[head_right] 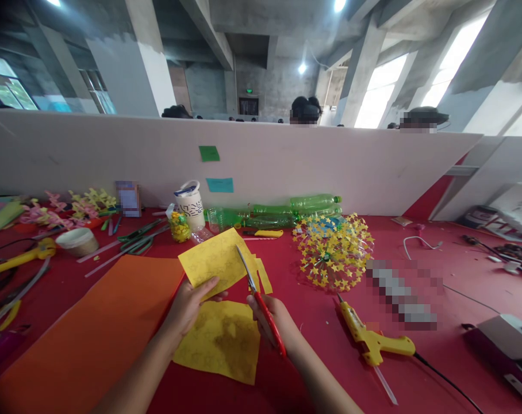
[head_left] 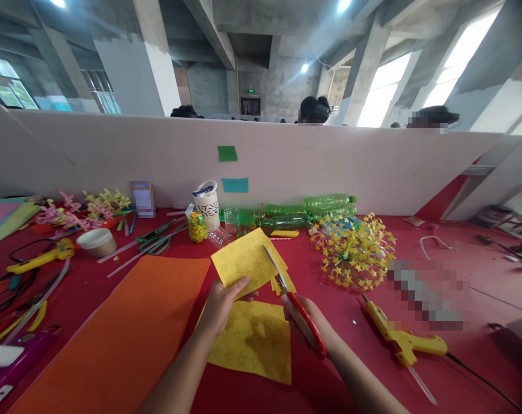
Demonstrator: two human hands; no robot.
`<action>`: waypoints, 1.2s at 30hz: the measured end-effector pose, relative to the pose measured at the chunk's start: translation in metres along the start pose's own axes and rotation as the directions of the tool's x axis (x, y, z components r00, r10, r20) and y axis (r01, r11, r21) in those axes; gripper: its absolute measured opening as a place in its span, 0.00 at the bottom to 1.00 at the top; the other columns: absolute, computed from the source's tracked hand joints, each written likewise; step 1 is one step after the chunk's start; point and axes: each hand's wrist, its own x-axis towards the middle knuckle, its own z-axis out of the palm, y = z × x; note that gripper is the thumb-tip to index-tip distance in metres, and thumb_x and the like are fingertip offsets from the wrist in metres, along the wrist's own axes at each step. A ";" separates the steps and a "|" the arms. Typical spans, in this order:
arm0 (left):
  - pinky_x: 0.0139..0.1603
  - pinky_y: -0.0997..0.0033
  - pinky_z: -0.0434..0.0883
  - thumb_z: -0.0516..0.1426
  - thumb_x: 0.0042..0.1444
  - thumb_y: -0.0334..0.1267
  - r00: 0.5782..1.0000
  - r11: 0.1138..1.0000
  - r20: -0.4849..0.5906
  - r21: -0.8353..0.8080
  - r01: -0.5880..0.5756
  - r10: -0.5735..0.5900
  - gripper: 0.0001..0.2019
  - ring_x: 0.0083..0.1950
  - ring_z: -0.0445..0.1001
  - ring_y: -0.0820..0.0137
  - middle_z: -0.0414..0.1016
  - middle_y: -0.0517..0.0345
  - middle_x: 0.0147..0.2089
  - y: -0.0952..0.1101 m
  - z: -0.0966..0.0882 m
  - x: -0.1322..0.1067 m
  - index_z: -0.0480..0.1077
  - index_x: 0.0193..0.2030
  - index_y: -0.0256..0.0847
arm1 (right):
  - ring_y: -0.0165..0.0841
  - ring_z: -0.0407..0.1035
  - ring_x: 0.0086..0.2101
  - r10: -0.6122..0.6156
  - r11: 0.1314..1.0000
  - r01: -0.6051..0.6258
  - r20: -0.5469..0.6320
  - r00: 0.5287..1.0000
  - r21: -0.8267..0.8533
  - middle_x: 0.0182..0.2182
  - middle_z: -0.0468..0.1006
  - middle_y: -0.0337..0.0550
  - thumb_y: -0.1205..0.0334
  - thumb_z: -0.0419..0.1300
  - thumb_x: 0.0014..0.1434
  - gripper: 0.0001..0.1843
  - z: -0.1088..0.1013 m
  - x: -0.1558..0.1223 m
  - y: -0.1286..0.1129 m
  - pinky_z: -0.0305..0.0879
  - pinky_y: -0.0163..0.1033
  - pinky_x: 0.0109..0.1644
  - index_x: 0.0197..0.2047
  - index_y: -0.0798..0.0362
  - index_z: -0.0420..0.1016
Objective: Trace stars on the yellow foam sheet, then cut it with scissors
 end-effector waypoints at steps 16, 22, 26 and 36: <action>0.30 0.65 0.74 0.63 0.46 0.38 1.000 1.000 0.002 -0.004 0.011 -0.011 0.17 0.33 0.77 0.59 0.76 0.47 0.39 0.007 -0.008 0.002 0.71 0.41 0.32 | 0.22 0.53 0.13 -0.081 0.979 0.084 0.025 0.996 -0.187 0.13 0.59 0.32 0.39 0.47 0.55 0.25 -0.014 -0.001 0.001 0.46 0.29 0.17 0.25 0.55 0.61; 0.26 0.68 0.72 0.62 0.47 0.39 0.998 0.998 0.064 0.058 -0.007 0.004 0.16 0.31 0.76 0.60 0.76 0.47 0.40 0.006 -0.010 0.002 0.71 0.42 0.33 | 0.22 0.54 0.14 -0.104 0.973 0.108 0.032 0.994 -0.205 0.13 0.59 0.32 0.40 0.47 0.56 0.25 -0.017 -0.003 -0.003 0.47 0.29 0.18 0.26 0.55 0.61; 0.26 0.68 0.73 0.62 0.47 0.38 0.998 0.998 0.057 0.061 -0.003 -0.001 0.15 0.31 0.76 0.62 0.76 0.46 0.40 0.006 -0.013 0.004 0.71 0.41 0.32 | 0.21 0.52 0.13 -0.102 0.977 0.110 0.052 0.993 -0.183 0.12 0.58 0.31 0.42 0.48 0.56 0.24 -0.020 -0.003 -0.003 0.45 0.29 0.17 0.24 0.55 0.59; 0.22 0.71 0.71 0.63 0.45 0.41 1.000 1.000 -0.012 0.028 0.009 -0.009 0.16 0.33 0.74 0.62 0.75 0.48 0.38 0.013 -0.016 0.005 0.71 0.39 0.34 | 0.21 0.48 0.10 -0.027 0.998 0.030 0.046 0.999 -0.059 0.10 0.56 0.30 0.42 0.51 0.54 0.22 -0.019 0.000 0.003 0.41 0.29 0.13 0.23 0.54 0.59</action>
